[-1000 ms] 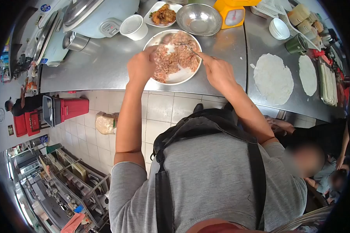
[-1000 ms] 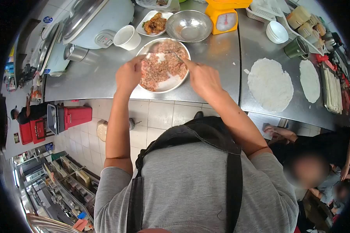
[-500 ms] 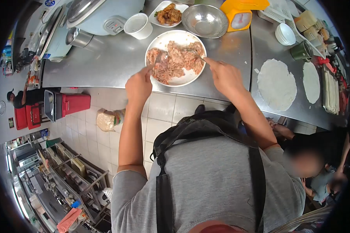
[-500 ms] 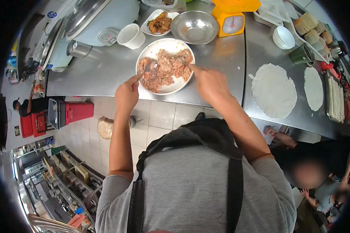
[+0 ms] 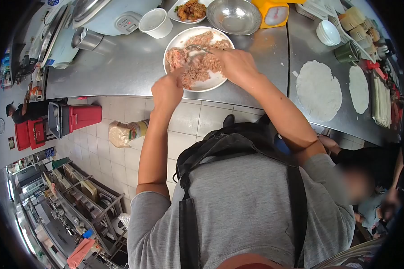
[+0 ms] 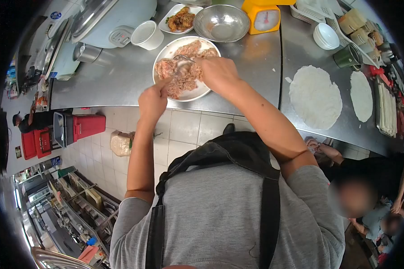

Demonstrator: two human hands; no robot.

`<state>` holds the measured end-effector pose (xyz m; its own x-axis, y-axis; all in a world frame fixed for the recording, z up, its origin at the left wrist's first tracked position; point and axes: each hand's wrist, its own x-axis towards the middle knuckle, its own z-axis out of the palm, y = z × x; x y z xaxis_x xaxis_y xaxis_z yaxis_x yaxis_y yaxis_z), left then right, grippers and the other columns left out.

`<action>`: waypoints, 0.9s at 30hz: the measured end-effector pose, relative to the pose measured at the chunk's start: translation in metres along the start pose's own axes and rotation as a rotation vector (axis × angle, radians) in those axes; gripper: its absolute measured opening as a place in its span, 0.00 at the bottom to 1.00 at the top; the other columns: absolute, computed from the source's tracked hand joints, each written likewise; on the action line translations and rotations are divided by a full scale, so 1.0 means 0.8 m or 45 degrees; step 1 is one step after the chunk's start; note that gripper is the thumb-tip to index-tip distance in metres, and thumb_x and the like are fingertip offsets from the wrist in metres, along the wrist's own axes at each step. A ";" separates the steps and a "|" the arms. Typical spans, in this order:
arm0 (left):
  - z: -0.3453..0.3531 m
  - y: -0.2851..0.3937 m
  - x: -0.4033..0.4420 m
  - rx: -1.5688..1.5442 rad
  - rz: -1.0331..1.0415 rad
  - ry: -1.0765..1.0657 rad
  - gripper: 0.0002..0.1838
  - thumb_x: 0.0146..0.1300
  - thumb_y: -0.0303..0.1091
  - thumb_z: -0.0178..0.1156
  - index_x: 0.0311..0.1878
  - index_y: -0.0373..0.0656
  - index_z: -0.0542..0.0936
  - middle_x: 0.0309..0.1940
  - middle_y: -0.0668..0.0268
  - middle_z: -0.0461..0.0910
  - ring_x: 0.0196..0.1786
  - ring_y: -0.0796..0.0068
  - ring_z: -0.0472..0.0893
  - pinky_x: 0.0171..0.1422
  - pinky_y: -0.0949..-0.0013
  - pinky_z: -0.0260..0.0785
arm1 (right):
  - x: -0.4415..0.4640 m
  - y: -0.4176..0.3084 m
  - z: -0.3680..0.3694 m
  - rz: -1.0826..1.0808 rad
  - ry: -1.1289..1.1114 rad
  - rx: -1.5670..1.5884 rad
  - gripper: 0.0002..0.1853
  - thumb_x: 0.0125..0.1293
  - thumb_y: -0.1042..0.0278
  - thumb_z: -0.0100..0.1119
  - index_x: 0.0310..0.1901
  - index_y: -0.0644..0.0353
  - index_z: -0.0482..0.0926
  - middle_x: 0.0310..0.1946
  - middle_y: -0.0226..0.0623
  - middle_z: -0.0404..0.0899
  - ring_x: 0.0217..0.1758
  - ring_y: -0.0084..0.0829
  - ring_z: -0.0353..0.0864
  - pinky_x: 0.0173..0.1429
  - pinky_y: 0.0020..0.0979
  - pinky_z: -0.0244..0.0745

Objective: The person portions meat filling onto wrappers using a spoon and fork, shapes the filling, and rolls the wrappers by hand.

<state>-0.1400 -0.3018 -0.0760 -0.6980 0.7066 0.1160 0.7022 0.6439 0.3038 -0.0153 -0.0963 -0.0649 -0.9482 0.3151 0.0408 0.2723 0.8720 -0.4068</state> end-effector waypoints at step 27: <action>-0.002 -0.002 -0.003 0.216 0.504 0.083 0.18 0.57 0.24 0.62 0.49 0.51 0.88 0.35 0.61 0.85 0.32 0.56 0.85 0.36 0.57 0.78 | -0.095 0.027 -0.025 0.234 0.106 -0.135 0.25 0.69 0.74 0.55 0.67 0.44 0.80 0.43 0.47 0.86 0.39 0.53 0.85 0.44 0.50 0.80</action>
<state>-0.1397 -0.3050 -0.0756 -0.3740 0.8921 0.2537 0.9267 0.3701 0.0648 0.0662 -0.0942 -0.0587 -0.8656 0.4980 0.0519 0.4587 0.8303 -0.3165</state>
